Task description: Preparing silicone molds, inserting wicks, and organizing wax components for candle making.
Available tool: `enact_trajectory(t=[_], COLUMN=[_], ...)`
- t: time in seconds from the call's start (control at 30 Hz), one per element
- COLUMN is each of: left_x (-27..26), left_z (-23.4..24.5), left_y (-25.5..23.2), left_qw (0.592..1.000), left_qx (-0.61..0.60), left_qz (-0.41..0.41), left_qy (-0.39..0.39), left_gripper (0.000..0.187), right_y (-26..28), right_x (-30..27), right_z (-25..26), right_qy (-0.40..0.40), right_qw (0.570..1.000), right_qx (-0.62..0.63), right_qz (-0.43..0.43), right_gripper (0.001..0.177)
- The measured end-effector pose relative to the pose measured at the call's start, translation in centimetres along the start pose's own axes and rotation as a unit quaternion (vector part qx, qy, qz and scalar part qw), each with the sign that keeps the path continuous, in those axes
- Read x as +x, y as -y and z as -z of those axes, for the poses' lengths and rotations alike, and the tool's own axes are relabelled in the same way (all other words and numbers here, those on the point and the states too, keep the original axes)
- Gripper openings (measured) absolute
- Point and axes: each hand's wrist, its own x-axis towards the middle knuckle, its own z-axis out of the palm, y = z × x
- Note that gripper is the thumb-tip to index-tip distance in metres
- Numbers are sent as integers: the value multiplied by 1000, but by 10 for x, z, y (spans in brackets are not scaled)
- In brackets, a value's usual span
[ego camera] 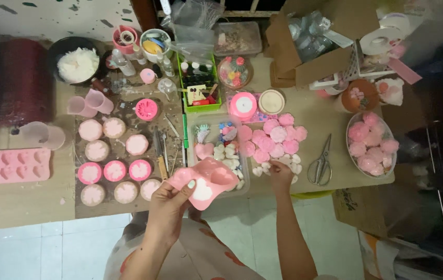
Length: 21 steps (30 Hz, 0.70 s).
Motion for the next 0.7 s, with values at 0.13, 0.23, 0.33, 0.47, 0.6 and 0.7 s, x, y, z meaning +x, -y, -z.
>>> enact_trajectory(t=[0.13, 0.23, 0.33, 0.47, 0.6, 0.7], left_x=[4, 21, 53, 21, 10, 15], left_z=[-3, 16, 64, 3, -19, -8], left_y=[8, 39, 99, 35, 9, 23], left_qw=[999, 994, 974, 977, 987, 994], left_qx=[6, 15, -5, 104, 59, 18], left_qz=[-43, -111, -222, -180, -146, -99], left_qy=[-20, -18, 33, -36, -40, -36], left_gripper=[21, 13, 13, 12, 3, 8], right_y=[72, 182, 291, 369, 367, 351], right_x=[-17, -72, -134, -162, -159, -159], right_z=[13, 34, 48, 44, 40, 38], right_qy=[-88, -85, 12, 164, 201, 190], right_qw=[994, 986, 969, 934, 942, 939], right_qx=[39, 100, 113, 103, 39, 29], right_qz=[55, 100, 221, 300, 267, 286], right_gripper=[19, 15, 20, 46, 62, 64])
